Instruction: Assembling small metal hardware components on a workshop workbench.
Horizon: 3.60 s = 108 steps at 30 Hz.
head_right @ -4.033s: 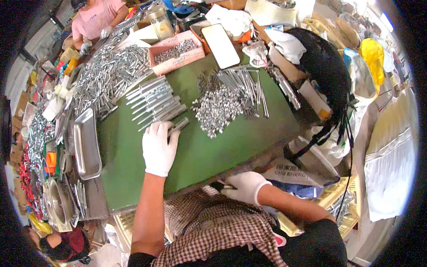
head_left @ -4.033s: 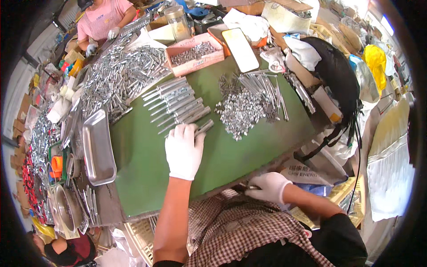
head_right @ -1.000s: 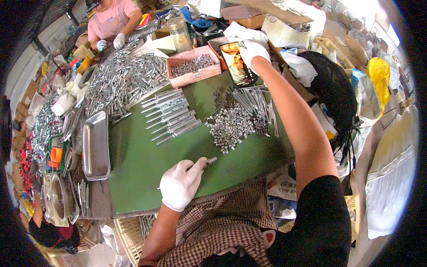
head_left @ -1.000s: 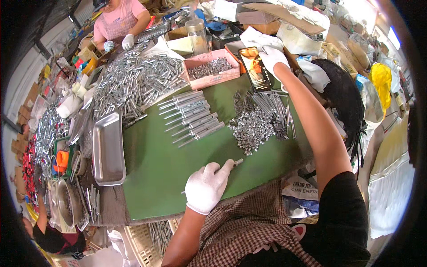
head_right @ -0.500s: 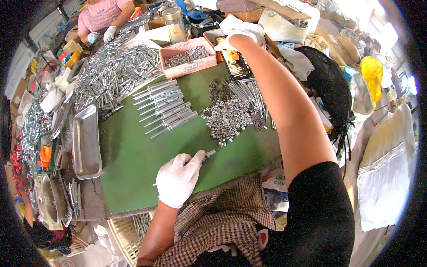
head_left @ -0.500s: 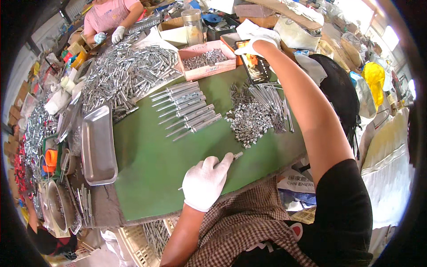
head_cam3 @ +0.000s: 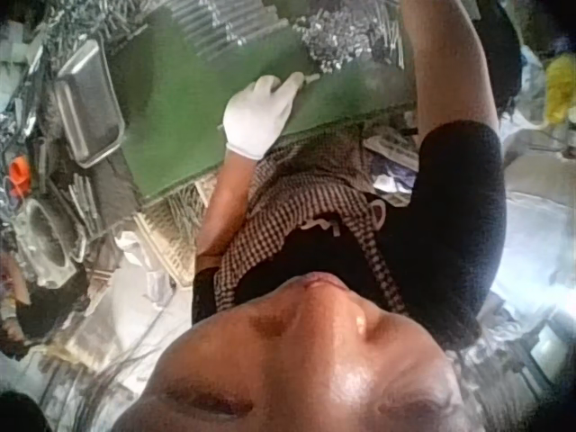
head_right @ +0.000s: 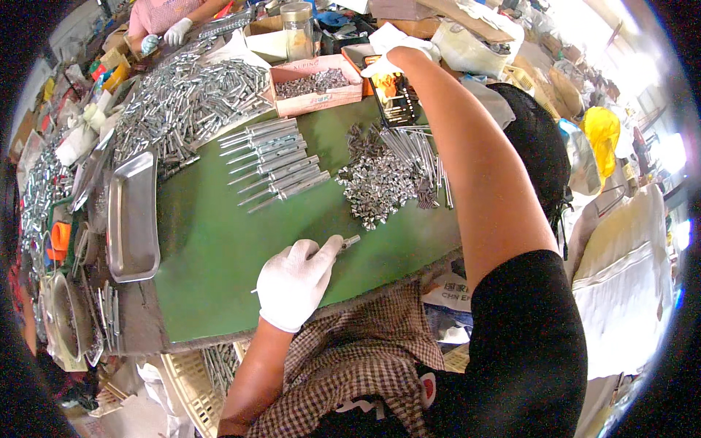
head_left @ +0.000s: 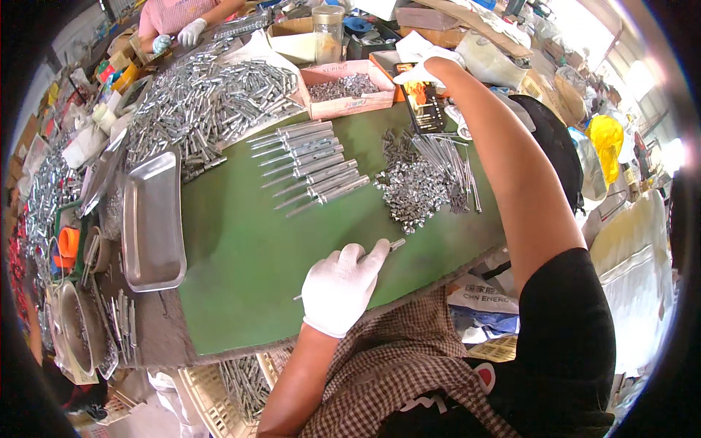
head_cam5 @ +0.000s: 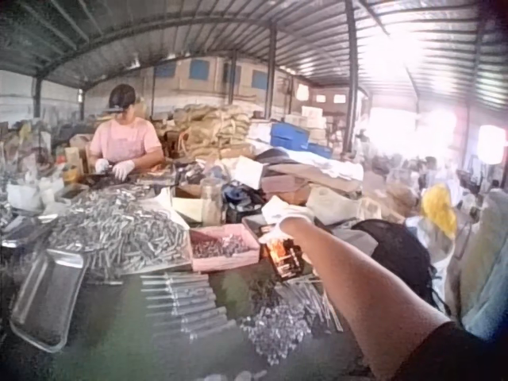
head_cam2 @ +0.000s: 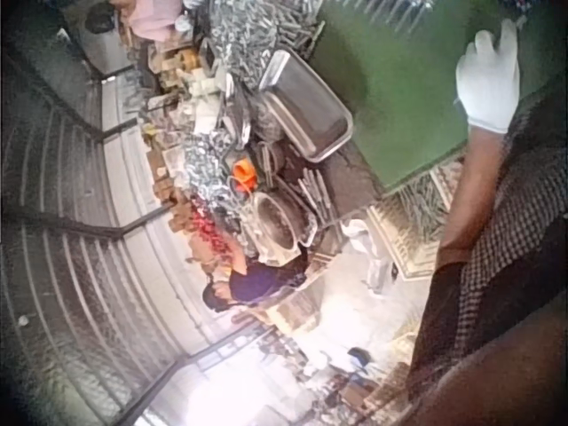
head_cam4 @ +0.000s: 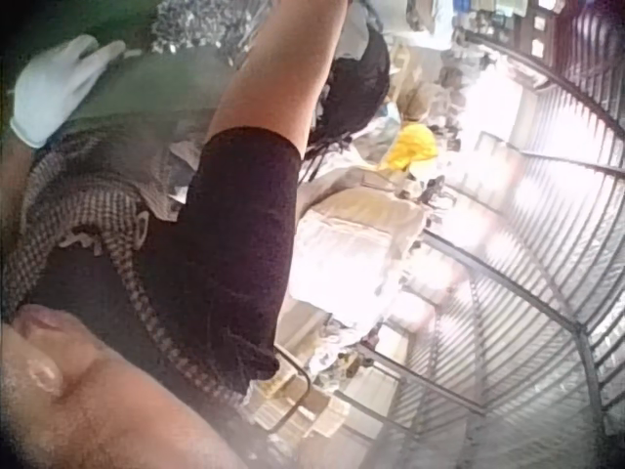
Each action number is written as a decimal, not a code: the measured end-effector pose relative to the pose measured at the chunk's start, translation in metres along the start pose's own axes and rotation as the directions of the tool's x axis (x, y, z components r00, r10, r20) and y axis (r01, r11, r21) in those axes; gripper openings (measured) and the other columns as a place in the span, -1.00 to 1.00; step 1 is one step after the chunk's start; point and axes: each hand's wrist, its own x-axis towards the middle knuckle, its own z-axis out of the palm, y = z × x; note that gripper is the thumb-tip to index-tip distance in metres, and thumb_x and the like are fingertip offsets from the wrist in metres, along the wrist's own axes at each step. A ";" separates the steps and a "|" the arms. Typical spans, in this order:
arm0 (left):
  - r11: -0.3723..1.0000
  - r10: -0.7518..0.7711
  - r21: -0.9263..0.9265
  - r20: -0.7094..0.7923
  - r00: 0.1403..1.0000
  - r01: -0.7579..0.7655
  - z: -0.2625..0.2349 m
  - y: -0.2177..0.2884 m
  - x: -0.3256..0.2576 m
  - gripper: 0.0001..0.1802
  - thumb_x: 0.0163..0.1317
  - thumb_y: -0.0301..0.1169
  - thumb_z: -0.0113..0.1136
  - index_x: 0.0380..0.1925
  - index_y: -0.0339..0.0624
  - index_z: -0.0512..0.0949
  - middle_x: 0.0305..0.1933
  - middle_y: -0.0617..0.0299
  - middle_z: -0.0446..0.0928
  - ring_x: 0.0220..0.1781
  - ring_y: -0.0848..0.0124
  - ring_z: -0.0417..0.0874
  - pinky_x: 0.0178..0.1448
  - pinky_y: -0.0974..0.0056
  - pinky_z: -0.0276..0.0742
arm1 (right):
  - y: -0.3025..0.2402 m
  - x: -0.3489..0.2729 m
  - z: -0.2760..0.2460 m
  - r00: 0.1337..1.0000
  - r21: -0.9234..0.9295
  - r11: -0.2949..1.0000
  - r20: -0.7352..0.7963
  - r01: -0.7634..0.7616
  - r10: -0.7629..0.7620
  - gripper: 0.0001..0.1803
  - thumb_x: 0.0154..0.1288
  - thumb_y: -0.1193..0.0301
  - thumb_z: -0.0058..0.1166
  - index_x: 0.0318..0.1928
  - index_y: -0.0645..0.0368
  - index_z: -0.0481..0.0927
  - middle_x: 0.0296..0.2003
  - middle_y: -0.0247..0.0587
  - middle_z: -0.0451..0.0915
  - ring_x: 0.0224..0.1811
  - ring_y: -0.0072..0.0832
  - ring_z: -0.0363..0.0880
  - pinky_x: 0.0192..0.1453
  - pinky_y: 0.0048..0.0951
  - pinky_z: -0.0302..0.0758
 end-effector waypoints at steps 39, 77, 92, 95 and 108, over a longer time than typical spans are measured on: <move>1.000 -0.009 -0.004 0.012 1.000 0.009 0.001 -0.002 -0.002 -0.58 0.03 -0.40 0.31 -0.04 0.15 0.63 -0.40 0.32 0.41 -0.52 0.37 0.53 -0.48 0.24 0.50 | -0.015 -0.035 -0.016 0.999 -0.012 0.999 0.042 0.032 -0.032 0.13 -0.27 -0.45 0.27 0.30 -0.05 0.51 0.18 -0.12 0.58 0.08 -0.24 0.64 0.15 -0.21 0.59; 1.000 0.018 -0.001 -0.014 1.000 -0.018 -0.004 0.005 0.001 -0.66 0.09 -0.42 0.31 -0.09 0.16 0.65 -0.42 0.30 0.44 -0.52 0.30 0.55 -0.46 0.20 0.49 | 0.083 -0.177 0.001 0.838 0.041 0.862 -0.260 0.506 -0.480 -0.62 0.39 0.14 -0.05 0.03 0.12 0.53 -0.03 -0.05 0.58 0.01 -0.07 0.57 0.01 -0.08 0.52; 0.991 0.000 0.135 0.137 0.991 -0.018 -0.014 0.023 0.001 -0.69 0.11 -0.42 0.32 -0.10 0.12 0.65 -0.42 0.30 0.48 -0.47 0.30 0.58 -0.41 0.23 0.52 | 0.031 -0.306 0.053 0.962 0.780 0.563 -0.197 0.272 -0.192 -0.69 0.36 0.21 0.10 -0.10 0.18 0.65 -0.19 0.03 0.66 -0.12 -0.13 0.65 -0.02 -0.25 0.54; 0.990 0.021 0.135 0.044 0.999 -0.027 -0.004 0.024 -0.002 -0.66 0.07 -0.43 0.35 -0.09 0.08 0.65 -0.37 0.30 0.48 -0.42 0.30 0.59 -0.38 0.22 0.53 | 0.043 -0.235 0.053 0.956 0.684 0.683 -0.285 0.256 -0.073 -0.59 0.37 0.08 0.03 -0.06 0.16 0.63 -0.15 0.05 0.66 -0.09 -0.07 0.65 0.02 -0.13 0.53; 0.994 0.021 0.103 0.033 0.999 -0.025 -0.005 0.023 -0.009 -0.59 0.05 -0.45 0.38 -0.04 0.11 0.65 -0.38 0.31 0.50 -0.47 0.31 0.58 -0.41 0.21 0.52 | 0.015 -0.087 0.040 0.983 0.531 0.827 0.083 -0.184 0.165 0.23 -0.20 -0.33 0.38 0.36 0.27 0.31 0.29 0.10 0.43 0.28 -0.14 0.51 0.31 -0.24 0.48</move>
